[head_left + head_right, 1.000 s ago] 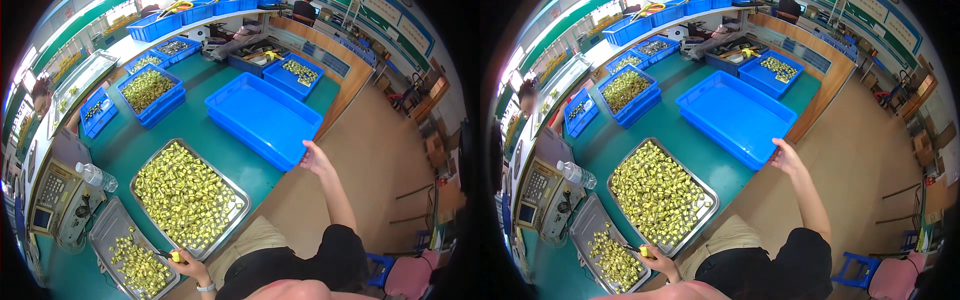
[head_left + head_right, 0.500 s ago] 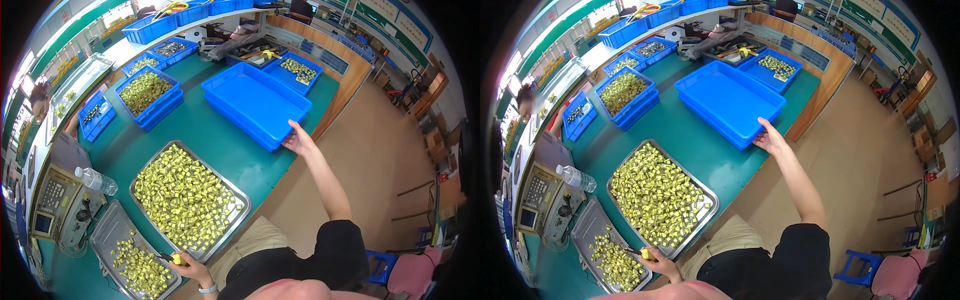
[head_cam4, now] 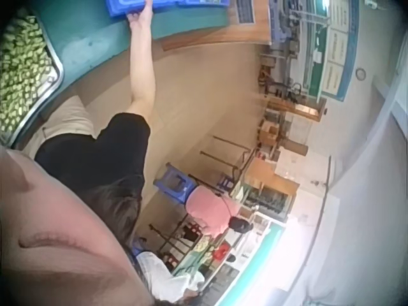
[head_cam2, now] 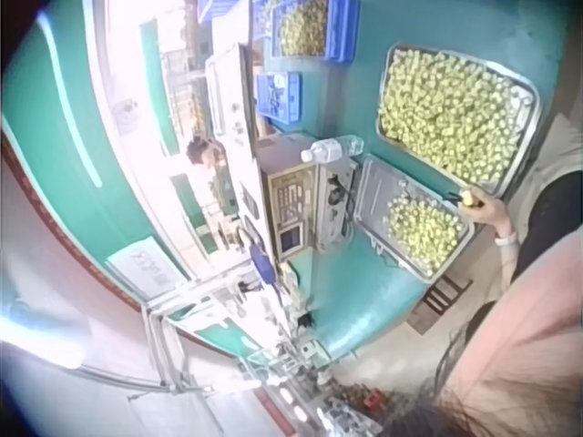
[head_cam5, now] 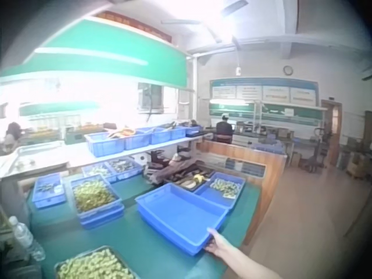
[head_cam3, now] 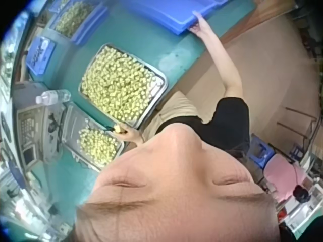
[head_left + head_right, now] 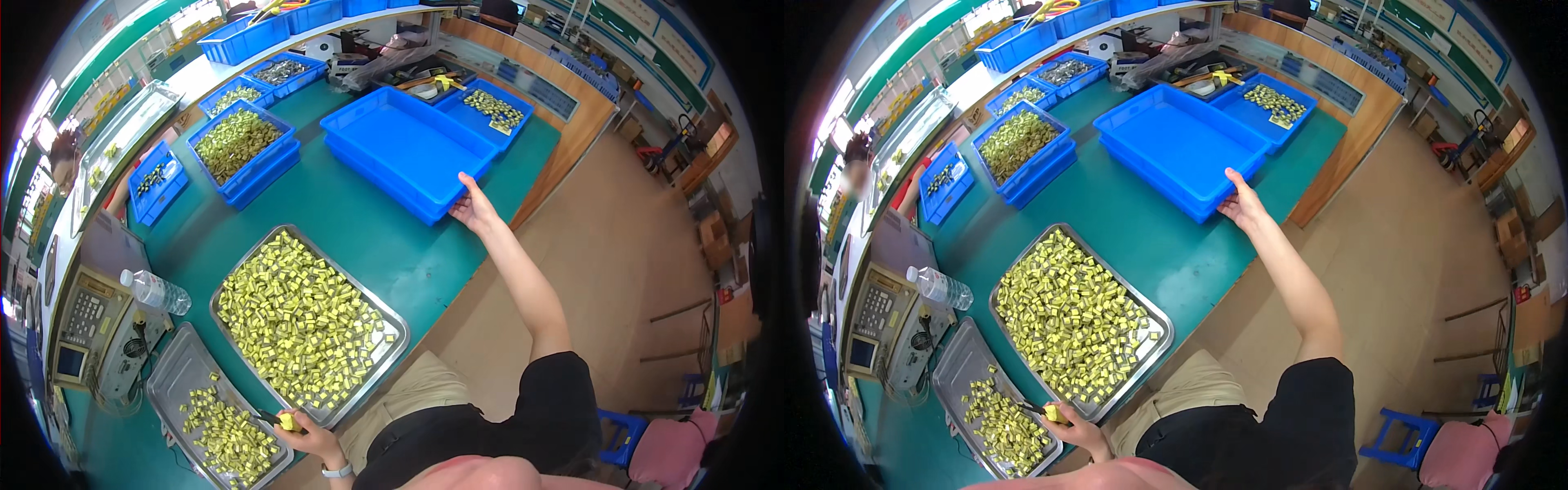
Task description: Inspecting and sorting small yellow electronic components from trays into bins.
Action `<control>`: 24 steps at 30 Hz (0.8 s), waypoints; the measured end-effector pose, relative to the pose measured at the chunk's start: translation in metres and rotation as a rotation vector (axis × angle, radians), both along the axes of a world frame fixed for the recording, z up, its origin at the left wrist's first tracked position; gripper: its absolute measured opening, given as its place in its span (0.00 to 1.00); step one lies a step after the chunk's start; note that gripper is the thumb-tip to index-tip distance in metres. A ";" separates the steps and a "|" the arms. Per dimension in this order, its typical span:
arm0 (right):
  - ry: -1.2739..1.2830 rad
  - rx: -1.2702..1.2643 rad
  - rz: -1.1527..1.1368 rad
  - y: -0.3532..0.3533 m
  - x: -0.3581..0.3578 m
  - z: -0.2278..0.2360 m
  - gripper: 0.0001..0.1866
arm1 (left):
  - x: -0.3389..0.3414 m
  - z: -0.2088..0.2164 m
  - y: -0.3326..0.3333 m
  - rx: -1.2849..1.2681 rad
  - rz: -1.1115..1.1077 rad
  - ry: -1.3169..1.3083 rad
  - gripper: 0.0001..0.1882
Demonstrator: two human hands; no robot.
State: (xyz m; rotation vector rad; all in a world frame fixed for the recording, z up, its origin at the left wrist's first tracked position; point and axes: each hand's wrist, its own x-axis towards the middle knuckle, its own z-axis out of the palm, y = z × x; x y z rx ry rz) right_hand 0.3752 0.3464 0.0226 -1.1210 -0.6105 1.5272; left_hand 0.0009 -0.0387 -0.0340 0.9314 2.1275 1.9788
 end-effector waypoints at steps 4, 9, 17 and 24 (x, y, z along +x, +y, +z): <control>0.026 0.010 -0.006 0.020 -0.014 -0.004 0.51 | -0.001 0.000 0.001 -0.035 -0.015 0.005 0.12; 0.027 -0.062 0.018 0.062 -0.029 -0.006 0.46 | -0.002 -0.004 -0.002 -0.037 -0.006 -0.041 0.11; 0.072 -0.038 0.009 0.142 -0.065 -0.011 0.37 | 0.004 0.007 0.001 -0.062 -0.034 0.021 0.10; 0.014 -0.068 0.053 0.114 -0.087 -0.010 0.35 | 0.002 0.008 -0.002 -0.077 -0.001 -0.012 0.12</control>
